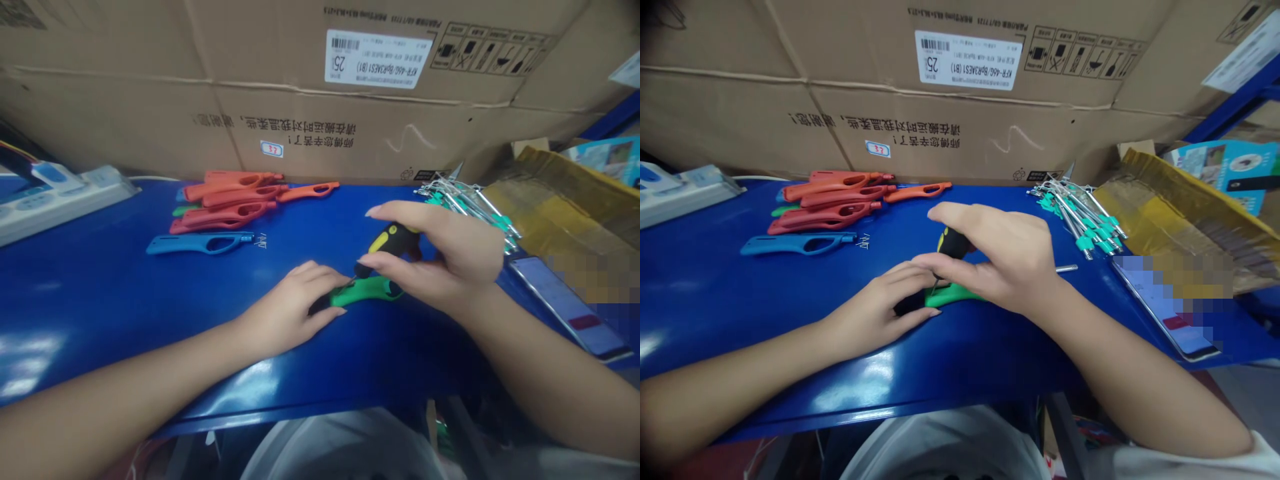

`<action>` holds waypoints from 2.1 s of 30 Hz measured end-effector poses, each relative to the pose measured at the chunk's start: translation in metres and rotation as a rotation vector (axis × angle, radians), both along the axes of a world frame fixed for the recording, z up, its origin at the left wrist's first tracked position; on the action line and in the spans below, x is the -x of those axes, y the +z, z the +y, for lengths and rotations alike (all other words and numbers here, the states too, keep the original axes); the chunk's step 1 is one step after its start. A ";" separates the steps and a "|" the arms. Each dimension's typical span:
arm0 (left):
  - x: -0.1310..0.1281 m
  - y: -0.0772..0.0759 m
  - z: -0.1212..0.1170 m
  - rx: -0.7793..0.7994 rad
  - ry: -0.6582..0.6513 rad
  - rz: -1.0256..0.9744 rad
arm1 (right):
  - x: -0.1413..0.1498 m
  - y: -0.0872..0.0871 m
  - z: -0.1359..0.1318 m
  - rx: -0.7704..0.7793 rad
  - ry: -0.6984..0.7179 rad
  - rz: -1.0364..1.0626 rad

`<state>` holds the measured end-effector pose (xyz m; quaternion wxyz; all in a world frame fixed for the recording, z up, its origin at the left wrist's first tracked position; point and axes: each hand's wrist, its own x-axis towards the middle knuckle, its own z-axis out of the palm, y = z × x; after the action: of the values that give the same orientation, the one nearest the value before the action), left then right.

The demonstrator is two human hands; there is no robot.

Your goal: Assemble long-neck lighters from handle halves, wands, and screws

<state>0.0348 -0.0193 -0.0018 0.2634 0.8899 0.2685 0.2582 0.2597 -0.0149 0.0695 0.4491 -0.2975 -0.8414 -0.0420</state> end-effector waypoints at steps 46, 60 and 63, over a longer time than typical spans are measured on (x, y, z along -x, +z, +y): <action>0.017 -0.009 0.031 -0.017 0.243 0.012 | 0.017 0.040 0.042 -0.022 0.172 -0.456; 0.013 -0.008 0.026 -0.035 0.227 -0.004 | 0.040 0.052 0.047 0.078 0.090 -0.574; 0.015 -0.006 0.024 -0.040 0.215 0.015 | 0.040 0.051 0.046 0.140 0.173 -0.574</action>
<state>0.0202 0.0049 -0.0081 0.2143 0.8628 0.3593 0.2836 0.2194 0.0307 0.1209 0.1734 -0.2309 -0.9570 -0.0280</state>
